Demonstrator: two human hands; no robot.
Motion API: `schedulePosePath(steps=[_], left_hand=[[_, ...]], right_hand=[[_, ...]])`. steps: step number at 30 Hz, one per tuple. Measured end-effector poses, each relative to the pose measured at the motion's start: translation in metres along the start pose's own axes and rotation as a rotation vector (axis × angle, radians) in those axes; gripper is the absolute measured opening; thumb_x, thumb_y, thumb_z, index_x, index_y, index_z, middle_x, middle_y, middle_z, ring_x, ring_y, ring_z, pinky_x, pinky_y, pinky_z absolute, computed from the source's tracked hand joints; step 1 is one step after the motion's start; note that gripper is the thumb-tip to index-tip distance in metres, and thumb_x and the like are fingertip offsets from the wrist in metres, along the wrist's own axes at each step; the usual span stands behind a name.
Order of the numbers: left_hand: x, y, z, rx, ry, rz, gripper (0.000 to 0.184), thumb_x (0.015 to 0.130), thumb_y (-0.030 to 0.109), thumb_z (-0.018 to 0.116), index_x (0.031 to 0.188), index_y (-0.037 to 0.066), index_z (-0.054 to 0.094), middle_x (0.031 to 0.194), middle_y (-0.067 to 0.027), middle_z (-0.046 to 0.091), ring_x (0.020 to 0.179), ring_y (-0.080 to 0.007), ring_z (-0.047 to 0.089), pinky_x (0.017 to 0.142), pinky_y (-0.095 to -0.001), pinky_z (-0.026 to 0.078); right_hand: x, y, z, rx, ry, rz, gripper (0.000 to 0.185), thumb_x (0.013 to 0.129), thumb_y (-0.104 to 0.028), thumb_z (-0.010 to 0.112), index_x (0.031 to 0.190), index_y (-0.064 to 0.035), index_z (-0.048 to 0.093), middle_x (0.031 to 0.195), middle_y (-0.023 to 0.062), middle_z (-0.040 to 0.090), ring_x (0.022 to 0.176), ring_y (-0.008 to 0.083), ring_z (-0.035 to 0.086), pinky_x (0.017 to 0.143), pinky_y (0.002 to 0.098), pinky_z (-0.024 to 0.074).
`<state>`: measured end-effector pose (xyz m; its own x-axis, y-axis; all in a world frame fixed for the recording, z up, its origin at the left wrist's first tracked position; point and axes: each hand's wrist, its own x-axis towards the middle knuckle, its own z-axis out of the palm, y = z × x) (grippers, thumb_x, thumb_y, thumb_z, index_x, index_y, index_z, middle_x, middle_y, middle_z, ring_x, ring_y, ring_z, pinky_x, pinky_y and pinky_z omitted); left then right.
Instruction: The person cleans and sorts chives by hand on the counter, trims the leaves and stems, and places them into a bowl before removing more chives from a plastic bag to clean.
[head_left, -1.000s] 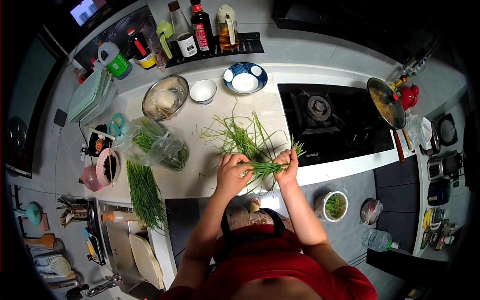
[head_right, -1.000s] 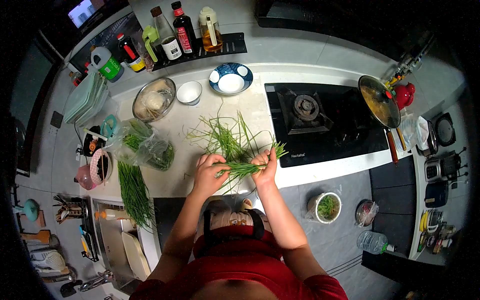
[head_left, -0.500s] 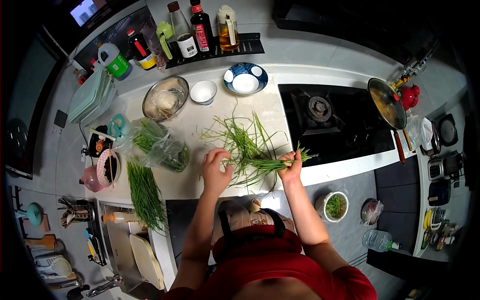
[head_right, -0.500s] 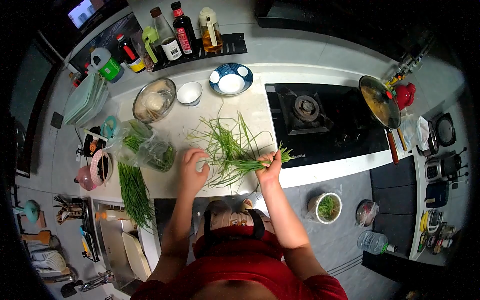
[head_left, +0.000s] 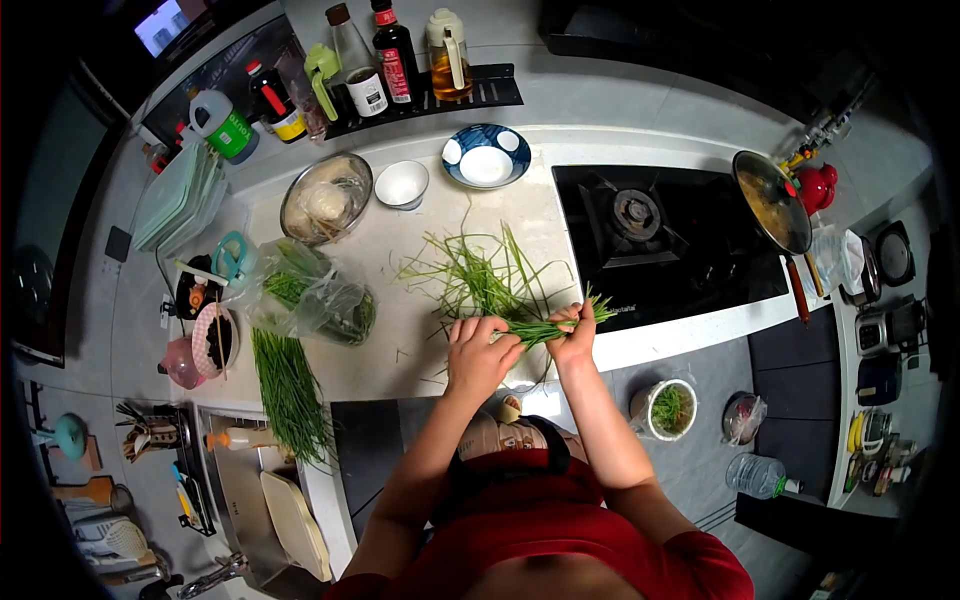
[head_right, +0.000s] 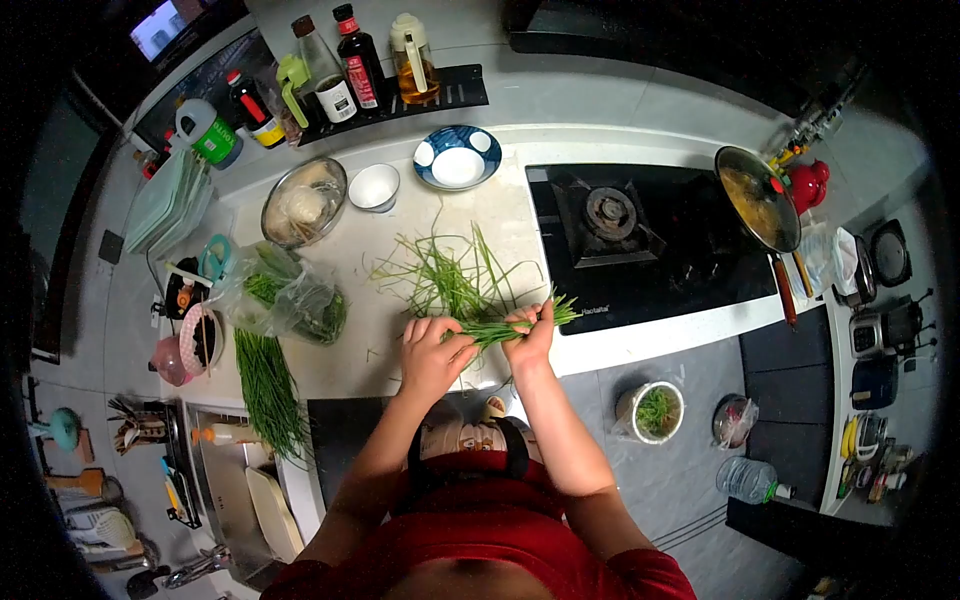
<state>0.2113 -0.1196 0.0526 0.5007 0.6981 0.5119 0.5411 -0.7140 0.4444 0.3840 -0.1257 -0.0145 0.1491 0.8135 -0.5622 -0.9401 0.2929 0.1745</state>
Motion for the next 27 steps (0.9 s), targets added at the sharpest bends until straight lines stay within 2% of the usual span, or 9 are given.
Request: schedulePosePath(steps=[5,13,14,17,18,25,27], left_hand=[[-0.001,-0.003,0.001,0.07,0.11,-0.013,0.008,0.062,0.013,0.067,0.066,0.013,0.061,0.078,0.0022,0.052,0.077,-0.0205,0.047,0.072,-0.0352,0.035],[-0.009,-0.019,0.002,0.223,0.219,-0.281,0.005,0.064,0.013,0.066,0.062,0.014,0.061,0.077,0.001,0.054,0.075,-0.0215,0.048,0.072,-0.0357,0.035],[-0.011,-0.031,0.0,0.246,0.294,-0.321,0.004,0.067,0.016,0.066,0.068,0.012,0.064,0.079,-0.0008,0.055,0.075,-0.0231,0.048,0.071,-0.0356,0.036],[-0.005,-0.046,-0.018,0.141,0.238,-0.306,0.012,0.069,0.02,0.066,0.079,0.014,0.066,0.083,0.0002,0.055,0.077,-0.0224,0.048,0.073,-0.0358,0.036],[-0.003,-0.045,-0.021,0.084,0.198,-0.283,0.021,0.069,0.023,0.069,0.088,0.014,0.066,0.083,-0.0007,0.054,0.078,-0.0225,0.049,0.073,-0.0345,0.037],[0.012,-0.011,-0.019,-0.095,0.052,-0.075,0.028,0.061,0.017,0.073,0.088,0.012,0.066,0.082,-0.001,0.053,0.077,-0.0208,0.048,0.069,-0.032,0.039],[0.012,-0.009,-0.012,-0.09,0.034,-0.041,0.024,0.061,0.017,0.073,0.083,0.013,0.067,0.08,0.0007,0.052,0.077,-0.0193,0.048,0.071,-0.0315,0.037]], right_hand=[[-0.001,0.004,-0.001,-0.087,0.001,-0.015,0.035,0.091,-0.039,0.039,0.064,-0.0156,0.041,0.046,-0.005,0.03,0.036,0.0067,0.023,0.033,0.0185,0.022],[-0.004,0.022,0.01,-0.151,0.062,-0.056,0.037,0.091,-0.037,0.038,0.063,-0.0137,0.041,0.046,-0.0046,0.03,0.035,0.0073,0.024,0.034,0.0196,0.0217],[-0.003,0.018,0.009,-0.149,0.055,-0.07,0.036,0.091,-0.038,0.039,0.063,-0.0152,0.04,0.047,-0.0047,0.03,0.036,0.0076,0.024,0.035,0.0205,0.0221],[-0.001,0.005,0.007,-0.176,0.085,-0.094,0.034,0.09,-0.039,0.038,0.064,-0.0172,0.039,0.048,-0.0057,0.031,0.037,0.0078,0.024,0.036,0.0201,0.0223],[-0.001,0.004,0.008,-0.165,0.077,-0.088,0.034,0.091,-0.039,0.038,0.064,-0.0172,0.039,0.048,-0.0059,0.031,0.037,0.0077,0.024,0.035,0.0199,0.0223],[-0.001,0.009,0.01,-0.164,0.085,-0.073,0.034,0.091,-0.038,0.037,0.064,-0.0169,0.039,0.048,-0.006,0.032,0.038,0.0071,0.025,0.036,0.0193,0.0225],[0.001,0.011,0.008,-0.169,0.103,-0.09,0.034,0.091,-0.037,0.037,0.064,-0.0167,0.039,0.048,-0.0058,0.032,0.038,0.0072,0.025,0.036,0.0196,0.0222]])
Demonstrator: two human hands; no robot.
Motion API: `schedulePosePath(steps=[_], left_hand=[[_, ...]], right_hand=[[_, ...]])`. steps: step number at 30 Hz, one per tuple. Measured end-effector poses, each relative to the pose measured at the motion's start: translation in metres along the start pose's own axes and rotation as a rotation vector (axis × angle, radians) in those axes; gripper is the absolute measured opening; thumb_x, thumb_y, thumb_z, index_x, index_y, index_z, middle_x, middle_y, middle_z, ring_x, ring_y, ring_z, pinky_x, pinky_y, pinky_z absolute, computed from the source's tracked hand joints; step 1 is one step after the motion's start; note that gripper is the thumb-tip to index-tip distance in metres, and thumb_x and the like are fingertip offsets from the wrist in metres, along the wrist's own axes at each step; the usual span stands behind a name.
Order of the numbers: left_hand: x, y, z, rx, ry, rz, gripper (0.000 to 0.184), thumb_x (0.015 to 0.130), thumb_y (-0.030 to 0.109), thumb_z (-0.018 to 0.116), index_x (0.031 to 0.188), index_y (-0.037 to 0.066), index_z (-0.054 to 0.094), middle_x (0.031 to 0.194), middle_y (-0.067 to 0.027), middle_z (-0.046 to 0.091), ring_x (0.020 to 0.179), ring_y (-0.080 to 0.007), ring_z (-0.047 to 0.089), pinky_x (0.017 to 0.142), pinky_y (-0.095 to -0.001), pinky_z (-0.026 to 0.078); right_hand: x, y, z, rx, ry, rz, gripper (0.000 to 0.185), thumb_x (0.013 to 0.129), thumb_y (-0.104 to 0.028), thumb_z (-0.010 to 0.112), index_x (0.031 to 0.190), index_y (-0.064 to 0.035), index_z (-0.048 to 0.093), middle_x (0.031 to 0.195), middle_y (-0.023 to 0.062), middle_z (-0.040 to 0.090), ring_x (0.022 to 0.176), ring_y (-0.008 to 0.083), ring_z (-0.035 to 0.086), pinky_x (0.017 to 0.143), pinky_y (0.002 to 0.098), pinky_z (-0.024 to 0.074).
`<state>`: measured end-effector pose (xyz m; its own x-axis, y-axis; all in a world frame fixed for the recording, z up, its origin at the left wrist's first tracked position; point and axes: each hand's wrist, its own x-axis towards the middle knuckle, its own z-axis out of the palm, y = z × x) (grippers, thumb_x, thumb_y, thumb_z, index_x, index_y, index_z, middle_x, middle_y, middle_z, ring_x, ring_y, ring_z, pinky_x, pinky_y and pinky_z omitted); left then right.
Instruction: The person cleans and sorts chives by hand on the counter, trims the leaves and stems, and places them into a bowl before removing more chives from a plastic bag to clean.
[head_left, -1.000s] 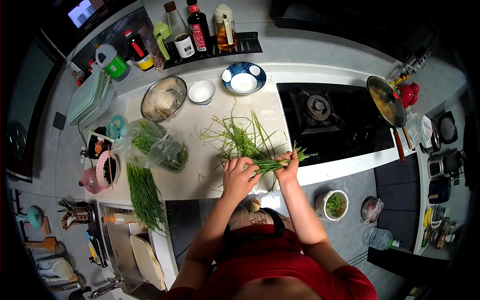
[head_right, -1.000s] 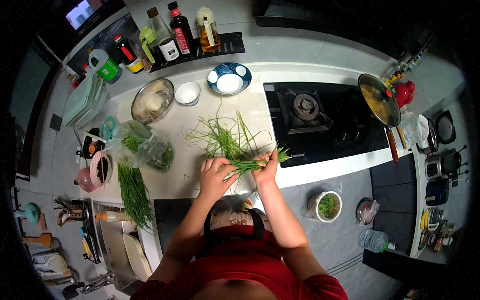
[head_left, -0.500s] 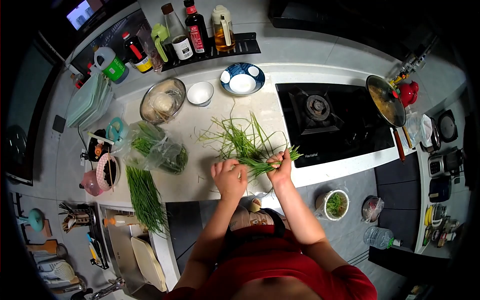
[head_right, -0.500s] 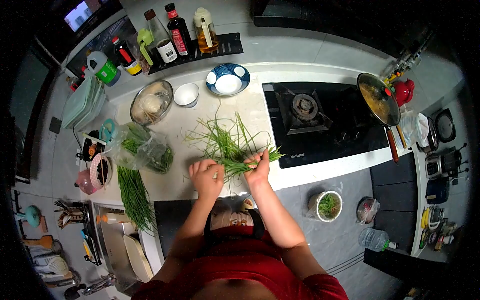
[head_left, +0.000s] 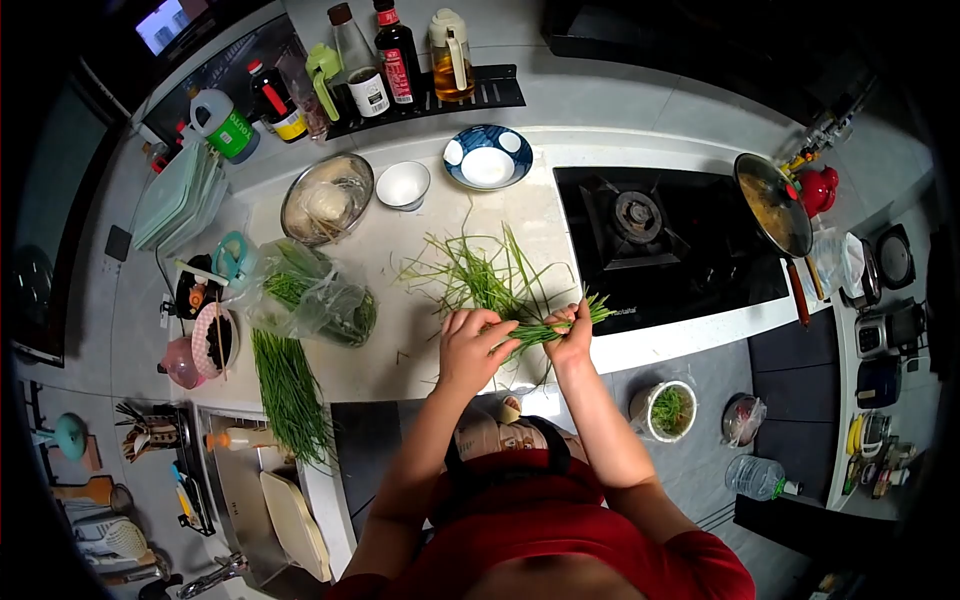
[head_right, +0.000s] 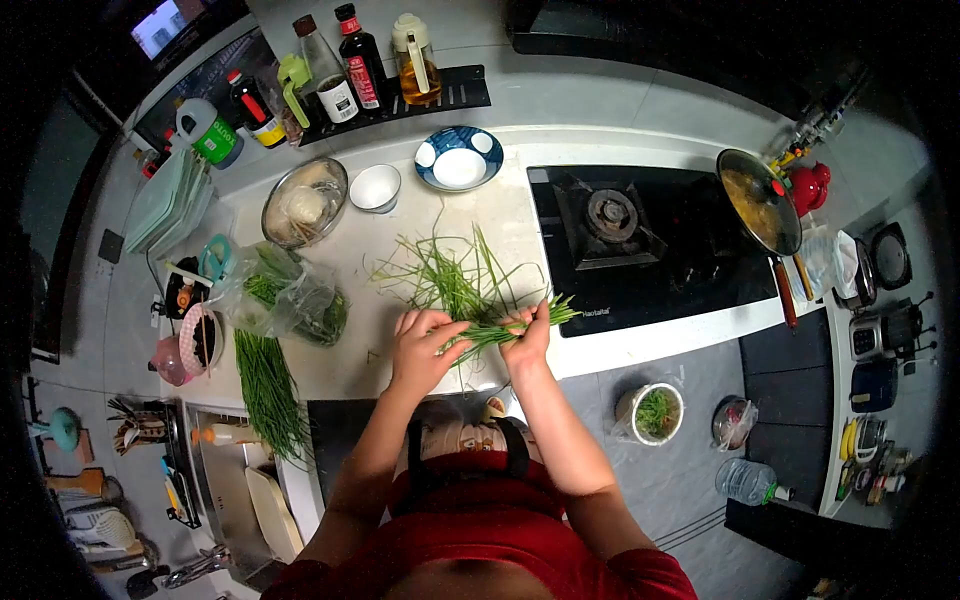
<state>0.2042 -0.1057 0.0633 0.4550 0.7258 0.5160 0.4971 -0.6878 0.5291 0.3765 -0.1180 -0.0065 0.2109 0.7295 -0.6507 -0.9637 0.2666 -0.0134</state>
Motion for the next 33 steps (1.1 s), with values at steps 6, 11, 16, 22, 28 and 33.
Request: schedulePosePath(steps=[6,11,16,22,28,33], left_hand=[[0.0,-0.005,0.006,0.078,0.076,0.073,0.008,0.065,0.016,0.069,0.072,0.014,0.065,0.074,0.0015,0.054,0.073,-0.019,0.048,0.072,-0.0339,0.035],[-0.001,-0.045,-0.015,0.178,0.263,-0.201,0.005,0.072,0.018,0.063,0.075,0.015,0.066,0.076,0.0018,0.057,0.074,-0.0206,0.049,0.071,-0.0333,0.035],[-0.004,-0.051,-0.018,0.069,0.135,-0.263,0.014,0.072,0.011,0.062,0.086,0.011,0.064,0.087,-0.0038,0.056,0.081,-0.0248,0.049,0.074,-0.0348,0.038],[-0.017,-0.044,-0.015,-0.292,-0.041,-0.265,0.023,0.072,-0.002,0.053,0.092,0.008,0.062,0.095,-0.0059,0.053,0.092,-0.0229,0.05,0.076,-0.0313,0.042],[-0.019,-0.038,-0.017,-0.375,-0.184,-0.154,0.023,0.068,-0.001,0.058,0.089,0.006,0.064,0.094,-0.0055,0.053,0.093,-0.0212,0.049,0.081,-0.0308,0.04],[-0.018,-0.03,-0.02,-0.38,-0.306,-0.145,0.026,0.065,0.003,0.063,0.09,0.009,0.065,0.093,-0.0044,0.054,0.091,-0.0212,0.048,0.081,-0.0305,0.039]], right_hand=[[-0.002,0.0,-0.006,-0.002,-0.071,0.064,0.035,0.091,-0.037,0.038,0.064,-0.0157,0.04,0.047,-0.0049,0.031,0.036,0.0076,0.023,0.034,0.0204,0.0208],[0.003,-0.024,-0.012,0.181,-0.199,0.199,0.04,0.091,-0.038,0.037,0.06,-0.0127,0.042,0.046,-0.0039,0.03,0.036,0.0078,0.025,0.034,0.0211,0.0209],[0.009,-0.027,-0.014,0.282,-0.34,0.399,0.036,0.09,-0.031,0.042,0.062,-0.0081,0.046,0.047,-0.004,0.029,0.038,0.007,0.026,0.037,0.021,0.023],[-0.004,-0.019,-0.006,0.212,-0.581,0.437,0.032,0.092,-0.031,0.04,0.068,-0.0099,0.044,0.047,-0.0051,0.025,0.037,0.0064,0.019,0.037,0.0214,0.0191],[-0.013,-0.017,0.003,0.103,-0.741,0.399,0.033,0.092,-0.033,0.037,0.07,-0.0105,0.044,0.045,-0.0055,0.021,0.036,0.0065,0.015,0.038,0.0221,0.0173],[-0.018,-0.016,0.007,0.056,-0.76,0.371,0.033,0.093,-0.033,0.036,0.071,-0.0106,0.044,0.045,-0.0054,0.022,0.036,0.0064,0.015,0.037,0.0222,0.0165]])
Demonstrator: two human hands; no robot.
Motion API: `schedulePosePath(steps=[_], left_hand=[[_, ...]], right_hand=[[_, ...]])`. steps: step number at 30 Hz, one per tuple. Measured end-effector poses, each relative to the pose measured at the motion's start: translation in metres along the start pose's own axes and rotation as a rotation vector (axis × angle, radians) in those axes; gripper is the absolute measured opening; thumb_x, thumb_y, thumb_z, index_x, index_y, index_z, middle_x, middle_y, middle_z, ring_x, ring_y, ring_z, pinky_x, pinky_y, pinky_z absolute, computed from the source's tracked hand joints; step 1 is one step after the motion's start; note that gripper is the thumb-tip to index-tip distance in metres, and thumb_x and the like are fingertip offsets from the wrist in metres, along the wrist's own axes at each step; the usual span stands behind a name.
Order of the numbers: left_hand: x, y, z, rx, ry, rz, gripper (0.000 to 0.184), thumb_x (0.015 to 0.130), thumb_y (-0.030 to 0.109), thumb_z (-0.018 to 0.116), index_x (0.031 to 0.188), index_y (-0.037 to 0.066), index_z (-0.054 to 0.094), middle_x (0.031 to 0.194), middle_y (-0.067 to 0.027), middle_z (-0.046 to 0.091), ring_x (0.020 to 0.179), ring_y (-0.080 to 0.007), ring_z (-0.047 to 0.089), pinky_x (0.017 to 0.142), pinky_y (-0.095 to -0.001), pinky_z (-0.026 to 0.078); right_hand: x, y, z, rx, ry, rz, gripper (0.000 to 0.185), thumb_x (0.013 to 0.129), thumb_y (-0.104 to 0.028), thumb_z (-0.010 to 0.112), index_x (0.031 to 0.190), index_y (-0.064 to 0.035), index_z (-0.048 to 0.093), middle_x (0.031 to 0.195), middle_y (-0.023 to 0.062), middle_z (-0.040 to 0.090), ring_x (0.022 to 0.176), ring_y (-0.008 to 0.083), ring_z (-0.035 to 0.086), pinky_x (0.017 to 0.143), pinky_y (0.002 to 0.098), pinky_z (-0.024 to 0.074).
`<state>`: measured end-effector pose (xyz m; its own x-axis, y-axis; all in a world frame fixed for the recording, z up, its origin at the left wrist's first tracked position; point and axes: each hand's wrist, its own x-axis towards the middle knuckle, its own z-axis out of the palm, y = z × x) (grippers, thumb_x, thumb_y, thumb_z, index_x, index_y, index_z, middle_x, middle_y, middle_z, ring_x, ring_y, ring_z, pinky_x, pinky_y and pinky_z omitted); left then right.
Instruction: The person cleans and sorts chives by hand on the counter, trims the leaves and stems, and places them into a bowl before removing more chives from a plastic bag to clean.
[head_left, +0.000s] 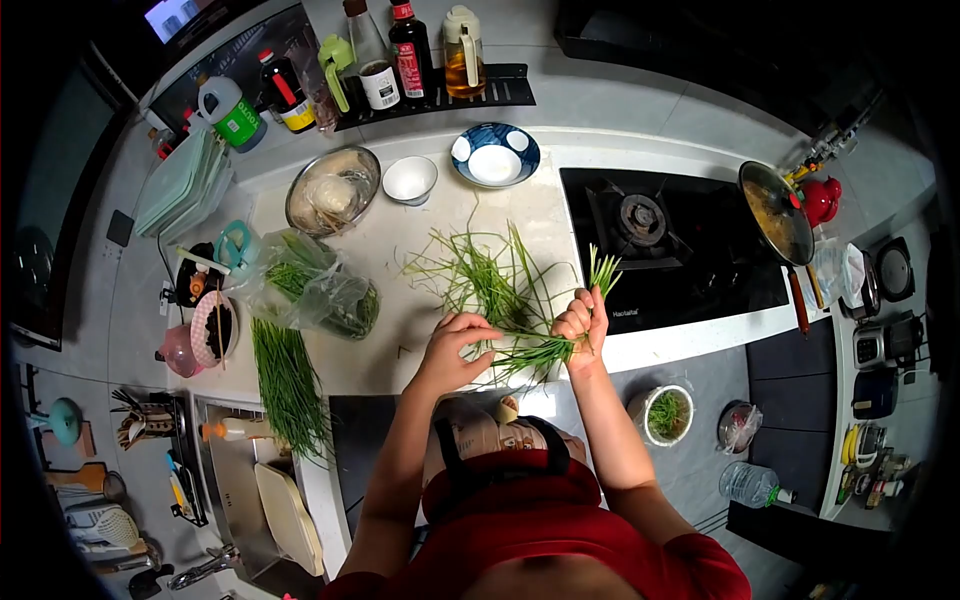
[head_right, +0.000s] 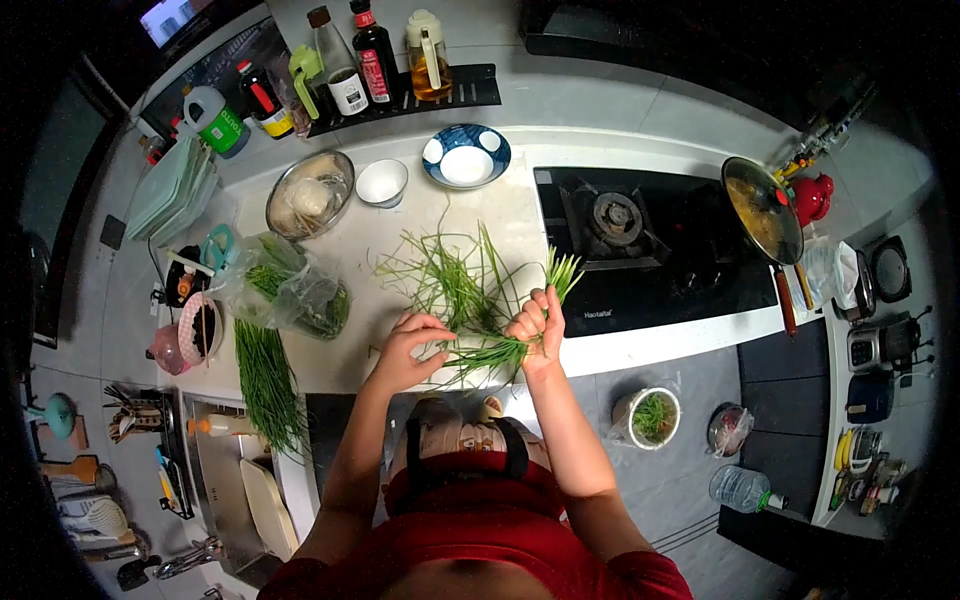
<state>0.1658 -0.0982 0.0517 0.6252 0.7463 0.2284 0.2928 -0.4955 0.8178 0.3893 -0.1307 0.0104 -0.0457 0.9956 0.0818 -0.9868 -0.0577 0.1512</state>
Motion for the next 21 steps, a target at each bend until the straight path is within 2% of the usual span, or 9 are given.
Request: schedulePosePath(steps=[8,14,17,20,21], left_hand=[[0.0,-0.004,0.006,-0.052,-0.091,0.031,0.02,0.065,0.004,0.063,0.085,0.008,0.066,0.09,-0.0041,0.055,0.088,-0.021,0.048,0.079,-0.0305,0.038],[0.001,-0.003,0.01,0.002,-0.1,0.06,0.007,0.067,0.006,0.064,0.074,0.005,0.063,0.084,-0.004,0.056,0.082,-0.0212,0.049,0.075,-0.0316,0.038],[0.0,-0.009,0.016,0.111,0.054,0.018,0.005,0.069,0.009,0.064,0.07,0.005,0.062,0.082,-0.0034,0.056,0.08,-0.0221,0.05,0.073,-0.0328,0.038],[-0.003,-0.027,0.005,0.488,0.337,-0.066,0.005,0.071,0.012,0.063,0.07,0.007,0.063,0.08,-0.0028,0.056,0.079,-0.0238,0.051,0.072,-0.0335,0.038],[-0.005,-0.038,0.0,0.498,0.386,-0.109,0.006,0.071,0.014,0.064,0.07,0.008,0.063,0.079,-0.0021,0.056,0.079,-0.0234,0.051,0.072,-0.0332,0.037]], right_hand=[[0.0,0.001,0.001,-0.018,-0.016,0.001,0.032,0.093,-0.033,0.035,0.072,-0.0106,0.045,0.045,-0.0054,0.022,0.036,0.0064,0.015,0.037,0.0222,0.0161],[0.0,0.001,0.001,-0.025,-0.011,-0.007,0.032,0.093,-0.033,0.035,0.071,-0.0107,0.043,0.045,-0.0056,0.021,0.036,0.006,0.015,0.037,0.022,0.0161],[0.0,0.003,0.001,-0.023,0.016,-0.013,0.034,0.093,-0.034,0.035,0.069,-0.0108,0.04,0.045,-0.0059,0.021,0.036,0.0055,0.015,0.037,0.0214,0.0166],[-0.001,0.002,0.0,-0.033,0.001,-0.019,0.035,0.094,-0.035,0.032,0.072,-0.0094,0.042,0.046,-0.0056,0.021,0.037,0.0057,0.015,0.037,0.0215,0.0169],[-0.002,0.0,0.001,-0.04,0.009,-0.017,0.034,0.094,-0.035,0.032,0.072,-0.0102,0.042,0.046,-0.0055,0.021,0.037,0.0058,0.015,0.037,0.0214,0.0168]])
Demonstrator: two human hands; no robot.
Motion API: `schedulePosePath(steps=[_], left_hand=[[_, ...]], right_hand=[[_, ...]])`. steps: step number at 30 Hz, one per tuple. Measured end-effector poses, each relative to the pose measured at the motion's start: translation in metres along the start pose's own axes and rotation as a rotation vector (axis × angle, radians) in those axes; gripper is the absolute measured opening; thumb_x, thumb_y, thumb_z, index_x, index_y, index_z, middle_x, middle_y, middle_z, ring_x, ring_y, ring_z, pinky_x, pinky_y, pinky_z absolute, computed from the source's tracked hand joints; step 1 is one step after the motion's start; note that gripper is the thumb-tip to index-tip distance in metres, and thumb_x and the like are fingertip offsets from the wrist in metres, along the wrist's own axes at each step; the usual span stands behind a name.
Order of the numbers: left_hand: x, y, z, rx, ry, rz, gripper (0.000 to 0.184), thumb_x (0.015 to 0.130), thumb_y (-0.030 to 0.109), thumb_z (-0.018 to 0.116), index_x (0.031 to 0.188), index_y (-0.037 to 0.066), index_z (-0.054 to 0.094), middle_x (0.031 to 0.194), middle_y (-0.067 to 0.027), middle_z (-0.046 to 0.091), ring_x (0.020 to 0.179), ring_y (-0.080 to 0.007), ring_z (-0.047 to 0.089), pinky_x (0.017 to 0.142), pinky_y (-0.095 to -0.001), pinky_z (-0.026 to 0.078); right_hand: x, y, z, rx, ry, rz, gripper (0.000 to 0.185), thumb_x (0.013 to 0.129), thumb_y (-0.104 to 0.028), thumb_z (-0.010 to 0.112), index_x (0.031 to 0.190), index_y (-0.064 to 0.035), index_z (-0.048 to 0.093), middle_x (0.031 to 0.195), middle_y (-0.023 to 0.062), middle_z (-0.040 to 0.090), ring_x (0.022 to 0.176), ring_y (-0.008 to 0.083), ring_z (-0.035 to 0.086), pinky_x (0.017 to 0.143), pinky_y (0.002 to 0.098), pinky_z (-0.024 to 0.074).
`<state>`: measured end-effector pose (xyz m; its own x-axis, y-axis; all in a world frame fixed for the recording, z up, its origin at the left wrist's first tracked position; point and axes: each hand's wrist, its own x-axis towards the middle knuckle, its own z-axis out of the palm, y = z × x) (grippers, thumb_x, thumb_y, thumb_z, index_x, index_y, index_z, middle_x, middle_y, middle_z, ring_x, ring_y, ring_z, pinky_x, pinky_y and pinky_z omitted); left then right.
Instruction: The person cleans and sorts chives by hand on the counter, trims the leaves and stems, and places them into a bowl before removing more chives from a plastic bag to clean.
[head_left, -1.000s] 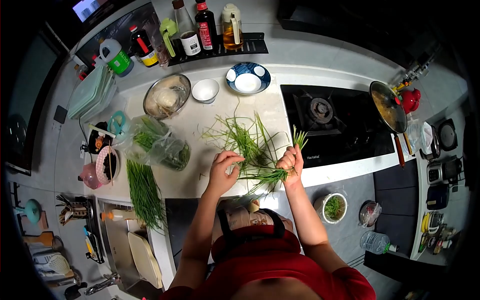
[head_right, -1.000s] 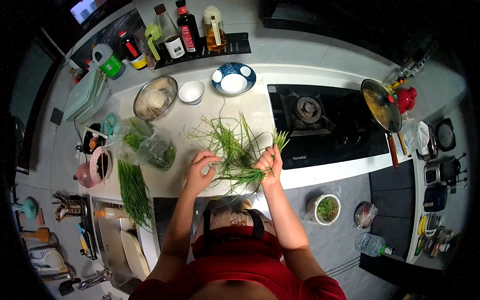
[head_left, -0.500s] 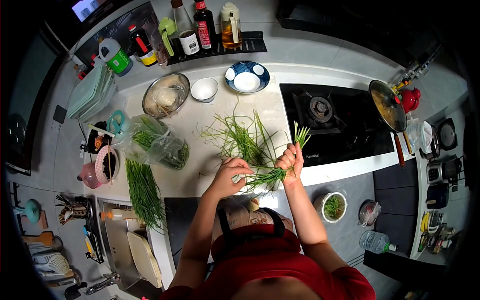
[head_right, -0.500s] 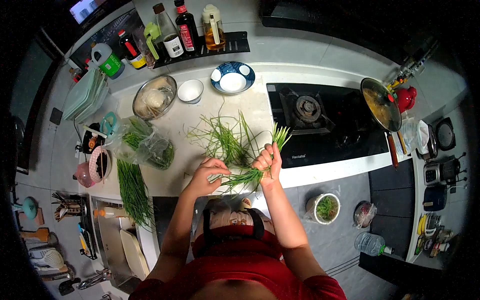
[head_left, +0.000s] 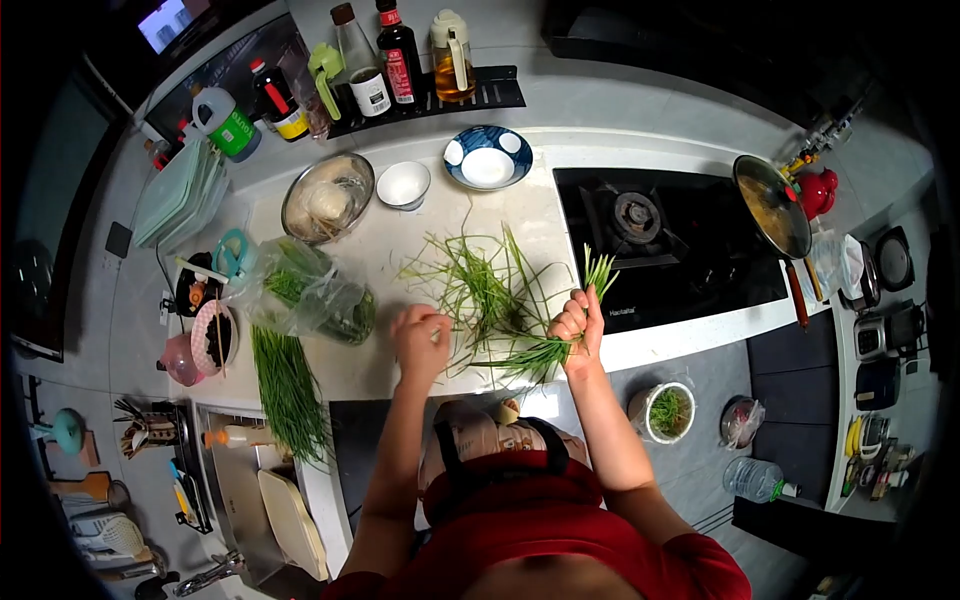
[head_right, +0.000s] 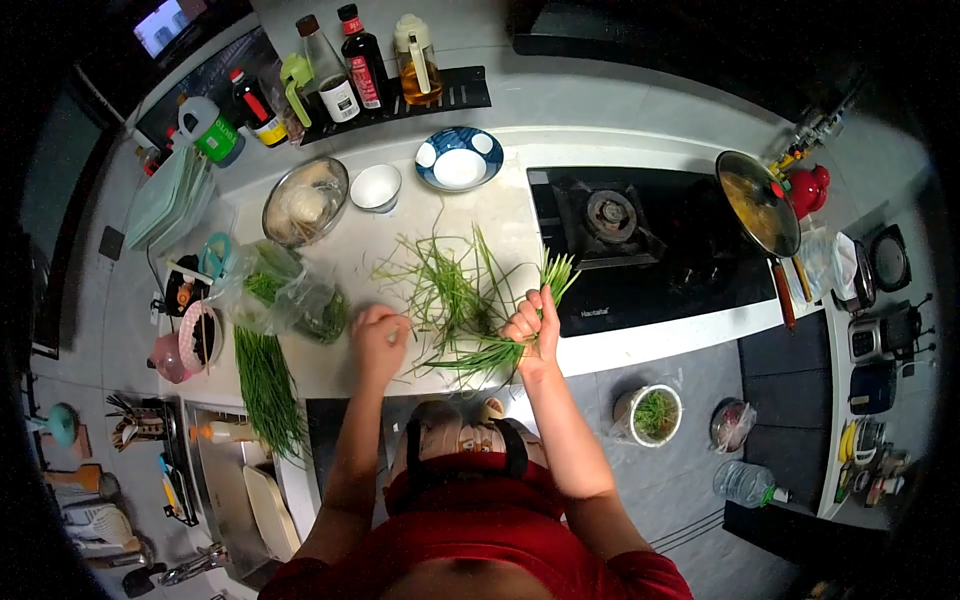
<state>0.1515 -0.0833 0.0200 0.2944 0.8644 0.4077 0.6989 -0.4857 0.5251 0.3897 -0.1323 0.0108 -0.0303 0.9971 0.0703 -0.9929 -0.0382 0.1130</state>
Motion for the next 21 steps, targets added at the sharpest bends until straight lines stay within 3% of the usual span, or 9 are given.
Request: schedulePosePath(steps=[2,5,8,14,17,20,21], left_hand=[[0.0,-0.021,0.0,0.034,0.075,-0.099,0.009,0.071,0.019,0.065,0.069,0.011,0.064,0.078,-0.0007,0.056,0.078,-0.0226,0.05,0.072,-0.0327,0.036],[0.004,-0.021,-0.008,0.1,-0.144,-0.126,0.014,0.071,0.021,0.065,0.068,0.008,0.064,0.076,-0.0032,0.055,0.08,-0.0236,0.051,0.072,-0.0339,0.038],[-0.001,-0.02,0.009,-0.039,-0.111,-0.177,0.016,0.073,0.021,0.065,0.075,0.005,0.064,0.082,-0.0057,0.055,0.082,-0.0256,0.051,0.071,-0.0355,0.041],[-0.006,-0.02,0.025,-0.114,-0.308,-0.136,0.032,0.074,0.013,0.062,0.106,0.007,0.057,0.098,-0.0096,0.052,0.088,-0.0282,0.051,0.072,-0.0357,0.043],[-0.001,0.014,0.015,-0.43,-0.279,-0.174,0.035,0.077,0.011,0.059,0.111,0.007,0.054,0.1,-0.0115,0.052,0.09,-0.0284,0.05,0.075,-0.0352,0.042],[0.0,0.027,0.015,-0.669,-0.405,0.002,0.037,0.079,0.007,0.056,0.115,0.01,0.053,0.106,-0.0076,0.051,0.097,-0.0202,0.049,0.078,-0.0357,0.041],[-0.002,0.031,0.016,-0.687,-0.454,0.014,0.035,0.078,0.008,0.058,0.114,0.009,0.054,0.111,-0.0073,0.051,0.096,-0.0218,0.049,0.082,-0.0354,0.038]], right_hand=[[-0.002,-0.005,0.0,-0.012,0.016,0.002,0.033,0.094,-0.035,0.033,0.072,-0.0119,0.041,0.046,-0.0054,0.023,0.037,0.006,0.015,0.037,0.0213,0.0165],[-0.003,-0.007,-0.001,0.002,-0.004,0.023,0.032,0.094,-0.034,0.032,0.072,-0.012,0.041,0.046,-0.0056,0.023,0.037,0.0057,0.015,0.038,0.0213,0.0167],[-0.002,-0.004,-0.005,0.021,-0.014,0.032,0.032,0.094,-0.034,0.033,0.071,-0.012,0.04,0.046,-0.0058,0.023,0.037,0.0056,0.015,0.038,0.0211,0.0165],[-0.005,-0.003,-0.006,0.021,0.005,0.009,0.032,0.093,-0.033,0.035,0.07,-0.0122,0.04,0.046,-0.0058,0.022,0.037,0.0059,0.016,0.037,0.0213,0.0167],[-0.006,-0.002,-0.005,0.024,0.034,-0.009,0.031,0.093,-0.033,0.035,0.07,-0.0123,0.04,0.046,-0.0057,0.022,0.037,0.0062,0.016,0.037,0.0213,0.0171],[-0.005,-0.001,-0.005,0.03,0.042,-0.003,0.031,0.093,-0.033,0.036,0.07,-0.0123,0.04,0.046,-0.0057,0.022,0.037,0.0064,0.016,0.038,0.0212,0.0175],[-0.005,0.0,-0.004,0.028,0.047,0.0,0.031,0.093,-0.033,0.036,0.071,-0.0123,0.04,0.046,-0.0058,0.022,0.037,0.0063,0.016,0.037,0.0212,0.0175]])
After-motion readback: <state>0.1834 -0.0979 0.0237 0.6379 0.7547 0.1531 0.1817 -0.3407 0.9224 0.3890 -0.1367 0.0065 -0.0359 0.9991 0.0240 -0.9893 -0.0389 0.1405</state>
